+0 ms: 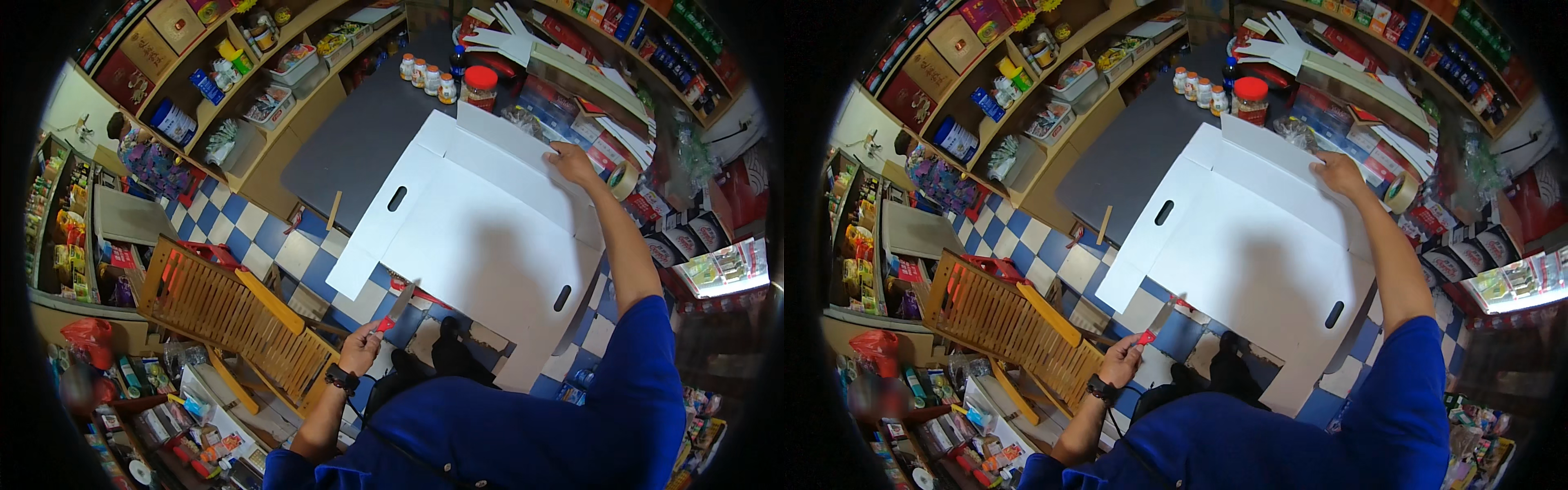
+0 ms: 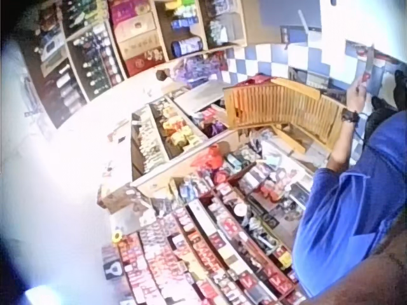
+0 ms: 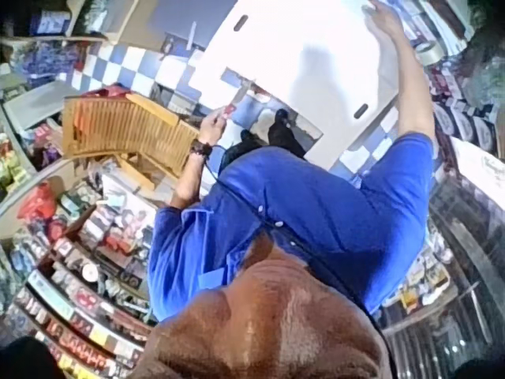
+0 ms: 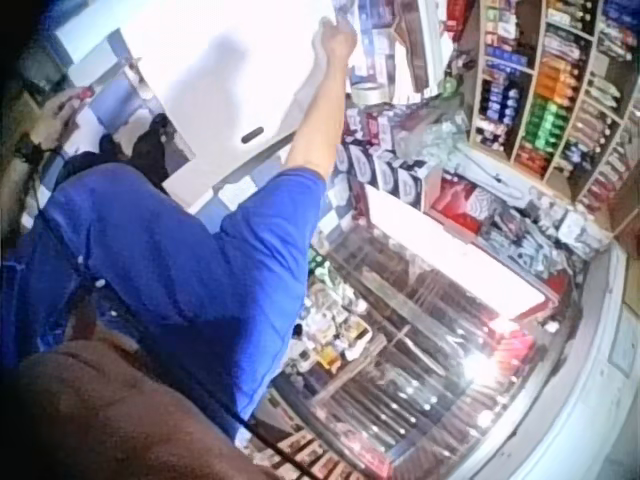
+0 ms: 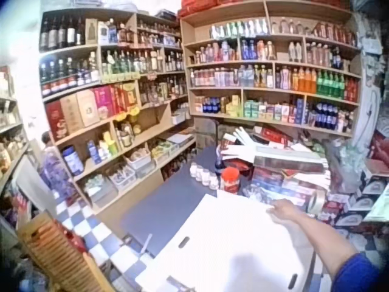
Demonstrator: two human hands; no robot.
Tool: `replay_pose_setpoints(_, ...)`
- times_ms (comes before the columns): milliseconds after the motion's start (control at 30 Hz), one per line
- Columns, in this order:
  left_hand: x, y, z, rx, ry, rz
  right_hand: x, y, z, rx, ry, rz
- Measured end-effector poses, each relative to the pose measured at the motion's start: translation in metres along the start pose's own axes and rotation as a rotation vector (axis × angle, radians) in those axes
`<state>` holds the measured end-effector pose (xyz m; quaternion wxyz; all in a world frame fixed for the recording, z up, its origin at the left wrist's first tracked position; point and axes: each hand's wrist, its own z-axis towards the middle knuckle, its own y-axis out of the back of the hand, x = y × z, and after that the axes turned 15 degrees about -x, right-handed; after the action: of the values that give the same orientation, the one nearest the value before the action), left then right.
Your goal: The person assembles flat cardboard boxes into three-dimensional containers. They fold the panels, align the flaps, and use a red utility knife to cut and trim edges. The person places the finished boxes on a nearby shelf.
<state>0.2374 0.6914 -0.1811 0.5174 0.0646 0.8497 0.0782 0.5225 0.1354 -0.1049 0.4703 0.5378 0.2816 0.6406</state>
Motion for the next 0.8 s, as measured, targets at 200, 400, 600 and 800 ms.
replay_pose_setpoints(200, 0.013, 0.045, -0.016, 0.055, -0.089, -0.094, 0.101, 0.126, -0.036, -0.081, 0.069, 0.131)
replay_pose_setpoints(400, -0.002, 0.090, -0.050, 0.120, -0.027, -0.308, 0.157, 0.226, -0.078, -0.151, 0.012, 0.351)
replay_pose_setpoints(600, 0.001, 0.121, -0.067, 0.090, -0.092, -0.495, 0.199, 0.293, -0.113, -0.236, 0.022, 0.284)
replay_pose_setpoints(800, -0.010, 0.137, -0.060, -0.014, -0.298, -0.538, 0.246, 0.327, -0.142, -0.242, 0.173, -0.033)
